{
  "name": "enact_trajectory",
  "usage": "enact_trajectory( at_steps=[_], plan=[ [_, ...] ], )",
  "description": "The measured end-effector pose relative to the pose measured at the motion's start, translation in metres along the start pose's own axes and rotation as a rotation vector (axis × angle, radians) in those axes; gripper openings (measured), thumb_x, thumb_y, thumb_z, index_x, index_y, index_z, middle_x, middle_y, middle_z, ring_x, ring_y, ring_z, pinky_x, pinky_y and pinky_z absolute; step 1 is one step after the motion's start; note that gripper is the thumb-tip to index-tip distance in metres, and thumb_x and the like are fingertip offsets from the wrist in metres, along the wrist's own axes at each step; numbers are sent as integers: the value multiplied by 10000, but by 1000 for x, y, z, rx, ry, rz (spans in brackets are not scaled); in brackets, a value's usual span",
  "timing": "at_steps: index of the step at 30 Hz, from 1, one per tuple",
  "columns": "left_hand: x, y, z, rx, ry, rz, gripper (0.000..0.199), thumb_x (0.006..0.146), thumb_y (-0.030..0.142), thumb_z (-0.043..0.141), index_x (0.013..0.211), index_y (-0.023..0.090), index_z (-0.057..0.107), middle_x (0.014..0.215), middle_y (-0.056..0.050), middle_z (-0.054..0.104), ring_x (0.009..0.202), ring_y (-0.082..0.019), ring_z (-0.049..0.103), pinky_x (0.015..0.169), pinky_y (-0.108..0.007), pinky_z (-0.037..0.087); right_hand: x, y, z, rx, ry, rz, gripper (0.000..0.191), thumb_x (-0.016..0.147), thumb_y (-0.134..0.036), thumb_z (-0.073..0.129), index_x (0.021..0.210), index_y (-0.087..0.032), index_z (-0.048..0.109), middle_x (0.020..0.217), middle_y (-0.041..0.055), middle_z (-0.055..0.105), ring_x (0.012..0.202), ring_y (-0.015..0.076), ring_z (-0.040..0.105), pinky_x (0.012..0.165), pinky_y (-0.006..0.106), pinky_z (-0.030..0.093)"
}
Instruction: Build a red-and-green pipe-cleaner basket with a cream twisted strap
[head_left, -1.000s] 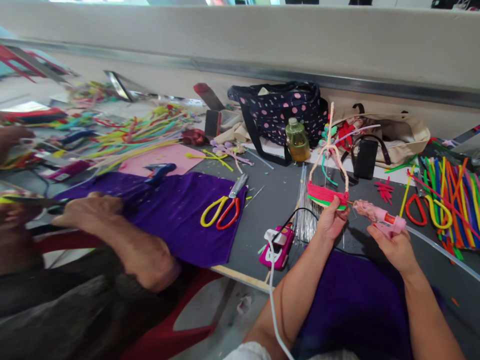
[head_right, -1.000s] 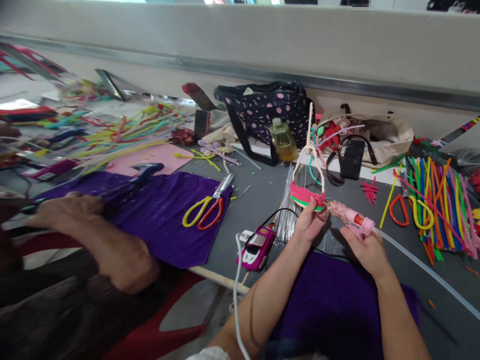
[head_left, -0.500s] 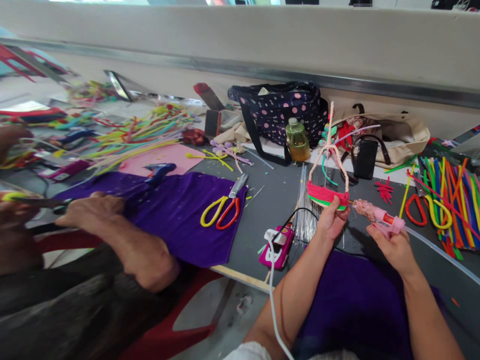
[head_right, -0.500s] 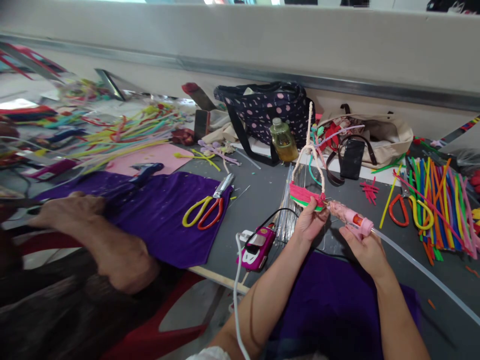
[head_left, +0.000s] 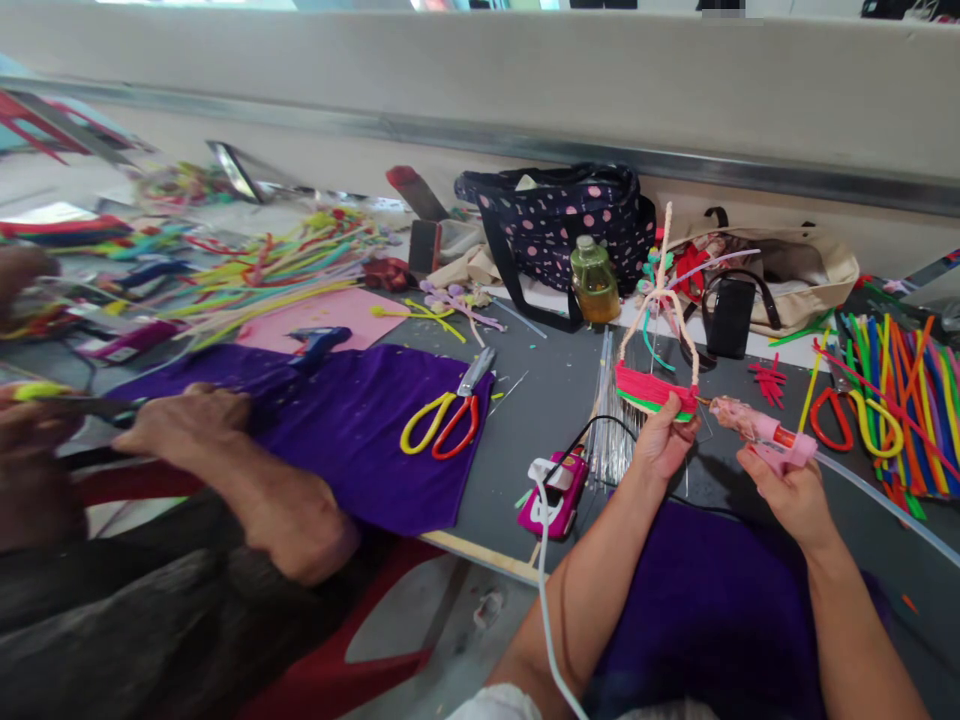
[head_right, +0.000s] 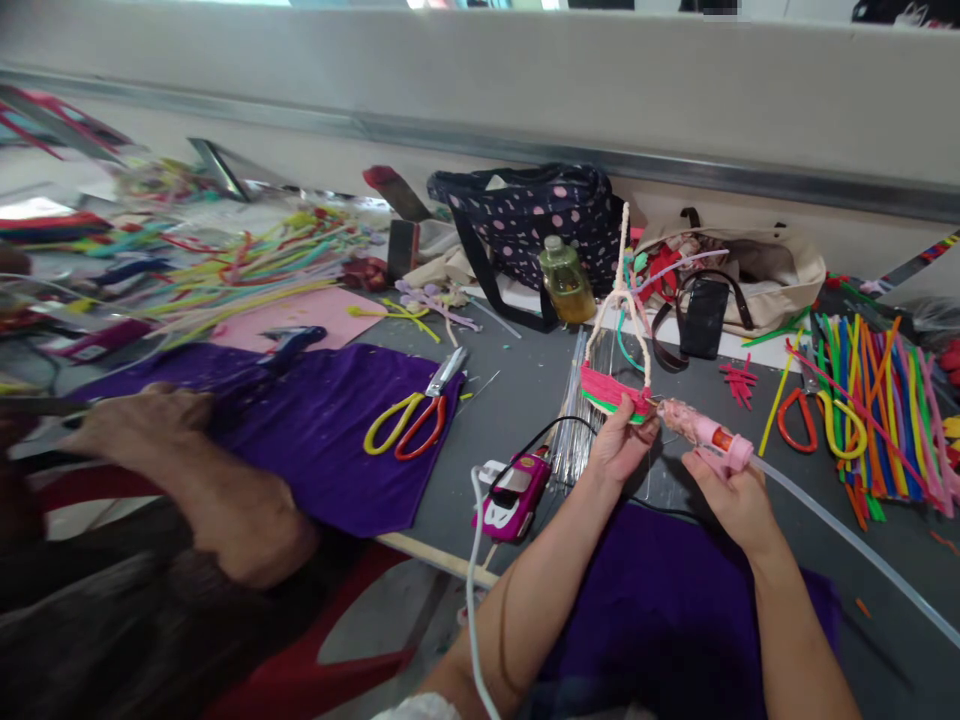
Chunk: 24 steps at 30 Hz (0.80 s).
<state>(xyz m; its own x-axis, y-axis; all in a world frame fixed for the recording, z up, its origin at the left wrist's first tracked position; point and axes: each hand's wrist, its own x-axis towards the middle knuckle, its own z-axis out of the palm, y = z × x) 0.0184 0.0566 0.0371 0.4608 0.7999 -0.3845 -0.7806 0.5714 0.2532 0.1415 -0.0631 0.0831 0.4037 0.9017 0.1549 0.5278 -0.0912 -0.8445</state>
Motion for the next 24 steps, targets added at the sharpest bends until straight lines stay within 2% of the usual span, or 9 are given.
enact_trajectory(
  at_steps=[3,8,13,19,24],
  plan=[
    [0,0,0,12,-1,-16,185,682,169,790,771,142,629,742,-4,676,611,-96,599,555,-214,439,1,0,0,17,13,-3,286,784,-463,623,819,-200,731,605,30,673,631,216,654,574,291,536],
    [-1,0,-1,21,-79,-19,235,636,169,820,754,142,619,686,10,636,549,-74,534,513,-203,386,2,2,-1,67,-5,-24,290,789,-465,617,829,-199,725,589,25,658,605,208,641,551,290,525],
    [-2,-1,-2,9,-134,-23,312,567,171,860,728,132,595,655,21,604,527,-60,493,490,-195,354,3,3,-1,64,11,-8,300,788,-469,617,808,-188,721,655,47,690,642,219,659,602,308,539],
    [-2,-1,-2,15,-106,-31,262,628,167,824,736,121,591,669,8,615,536,-59,504,476,-184,347,4,11,-1,-108,12,-111,291,829,-464,578,940,-224,697,903,61,724,885,247,674,802,331,529],
    [-1,1,-1,28,-80,-42,231,657,150,802,778,123,607,720,-14,648,566,-66,539,484,-177,365,9,15,-7,-222,-46,-213,264,856,-452,546,902,-215,651,835,49,693,793,210,660,709,277,505]
  ],
)
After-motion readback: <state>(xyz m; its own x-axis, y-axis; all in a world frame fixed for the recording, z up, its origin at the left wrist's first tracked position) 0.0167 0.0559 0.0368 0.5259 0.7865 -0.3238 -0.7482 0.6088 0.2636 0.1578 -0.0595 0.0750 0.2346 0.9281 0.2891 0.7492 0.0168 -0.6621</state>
